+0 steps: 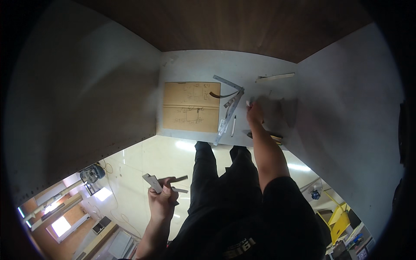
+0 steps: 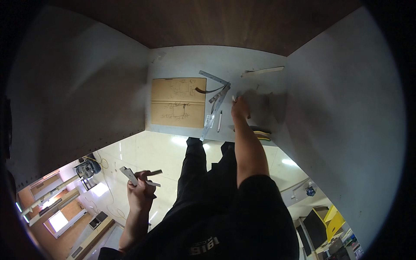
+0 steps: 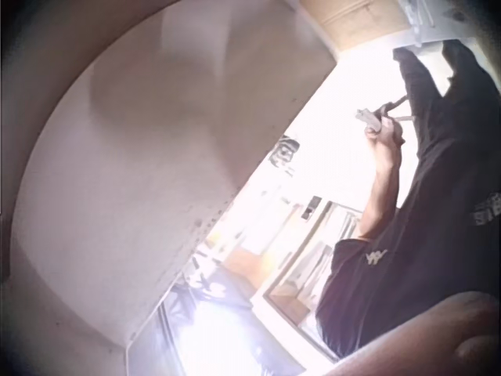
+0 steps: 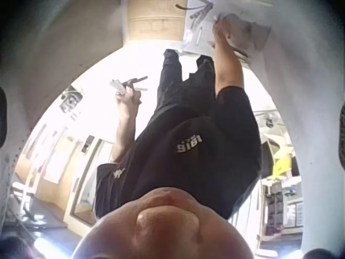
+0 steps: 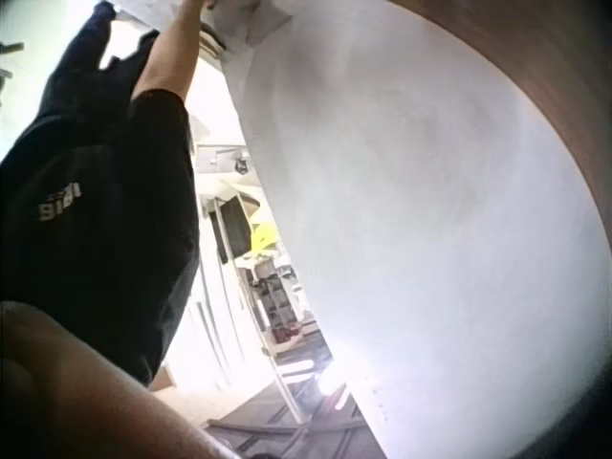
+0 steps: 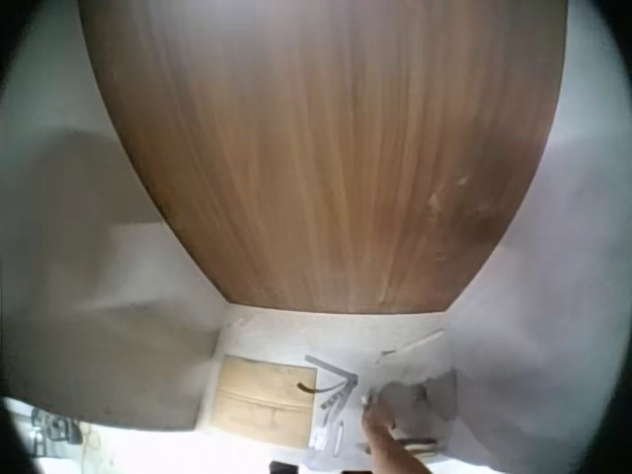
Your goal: The person assembles several thin metal strips into a layered stack. They repeatedly pick up individual strips, align them, and use pliers to press and secure the stack. The process continues with incremental additions and adjustments to the stack.
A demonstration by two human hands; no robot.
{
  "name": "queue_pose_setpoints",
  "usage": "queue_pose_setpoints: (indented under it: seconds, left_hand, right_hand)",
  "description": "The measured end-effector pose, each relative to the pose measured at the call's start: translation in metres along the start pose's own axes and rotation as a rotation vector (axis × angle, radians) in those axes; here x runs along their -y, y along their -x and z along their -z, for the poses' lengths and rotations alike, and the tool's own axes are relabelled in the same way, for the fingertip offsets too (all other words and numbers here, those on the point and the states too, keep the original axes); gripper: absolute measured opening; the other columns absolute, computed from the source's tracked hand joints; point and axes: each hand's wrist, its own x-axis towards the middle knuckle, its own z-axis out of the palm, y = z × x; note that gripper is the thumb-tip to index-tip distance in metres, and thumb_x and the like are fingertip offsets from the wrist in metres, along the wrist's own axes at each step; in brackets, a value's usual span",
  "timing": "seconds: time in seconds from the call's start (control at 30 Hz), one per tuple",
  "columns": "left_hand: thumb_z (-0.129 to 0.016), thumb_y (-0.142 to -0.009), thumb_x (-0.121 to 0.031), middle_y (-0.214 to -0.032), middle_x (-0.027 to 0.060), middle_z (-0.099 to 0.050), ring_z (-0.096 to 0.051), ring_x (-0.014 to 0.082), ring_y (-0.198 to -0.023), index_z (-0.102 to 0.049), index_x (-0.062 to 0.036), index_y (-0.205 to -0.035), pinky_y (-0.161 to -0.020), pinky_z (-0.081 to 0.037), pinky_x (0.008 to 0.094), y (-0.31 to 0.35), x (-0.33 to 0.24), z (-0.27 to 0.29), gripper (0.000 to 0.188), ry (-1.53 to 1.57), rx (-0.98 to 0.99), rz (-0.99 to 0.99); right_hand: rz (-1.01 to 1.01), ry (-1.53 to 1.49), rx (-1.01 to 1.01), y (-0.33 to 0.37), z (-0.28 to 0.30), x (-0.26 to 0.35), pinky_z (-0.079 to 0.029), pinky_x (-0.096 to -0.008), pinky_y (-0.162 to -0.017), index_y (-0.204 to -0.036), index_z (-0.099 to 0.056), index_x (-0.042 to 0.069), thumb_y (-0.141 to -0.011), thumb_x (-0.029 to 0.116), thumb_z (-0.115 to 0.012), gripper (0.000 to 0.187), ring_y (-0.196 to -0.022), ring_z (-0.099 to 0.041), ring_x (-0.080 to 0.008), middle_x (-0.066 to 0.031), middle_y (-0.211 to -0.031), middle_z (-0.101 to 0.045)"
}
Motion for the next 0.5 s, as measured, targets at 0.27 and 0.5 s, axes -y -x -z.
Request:
queue_pose_setpoints:
  seconds: [0.27,0.5]
  left_hand:
    - [-0.074,-0.085,-0.033,-0.062,-0.0041,-0.042,-0.034,0.0082,-0.052,-0.059,0.0005,-0.111,-0.05,-0.027,0.0269,0.006,-0.047,-0.066,0.045,0.168,0.215,-0.307]
    - [-0.078,-0.081,-0.036,-0.079,0.0027,-0.061,-0.052,0.0112,-0.068,-0.063,0.0053,-0.112,-0.061,-0.039,0.0245,0.052,-0.049,-0.12,0.054,0.32,0.59,-0.558]
  right_hand:
    - [0.503,-1.165,0.145,0.192,0.26,0.143,-0.041,-0.0201,-0.059,-0.103,-0.064,-0.002,-0.09,-0.001,-0.059,0.014,-0.068,-0.054,-0.0088,-0.0047,-0.08,-0.058]
    - [1.181,-0.934,-0.023,0.27,0.395,0.173,-0.054,-0.0257,-0.06,-0.096,-0.067,0.001,-0.07,-0.01,-0.076,0.03,-0.073,-0.066,-0.0192,-0.0127,-0.091,-0.066]
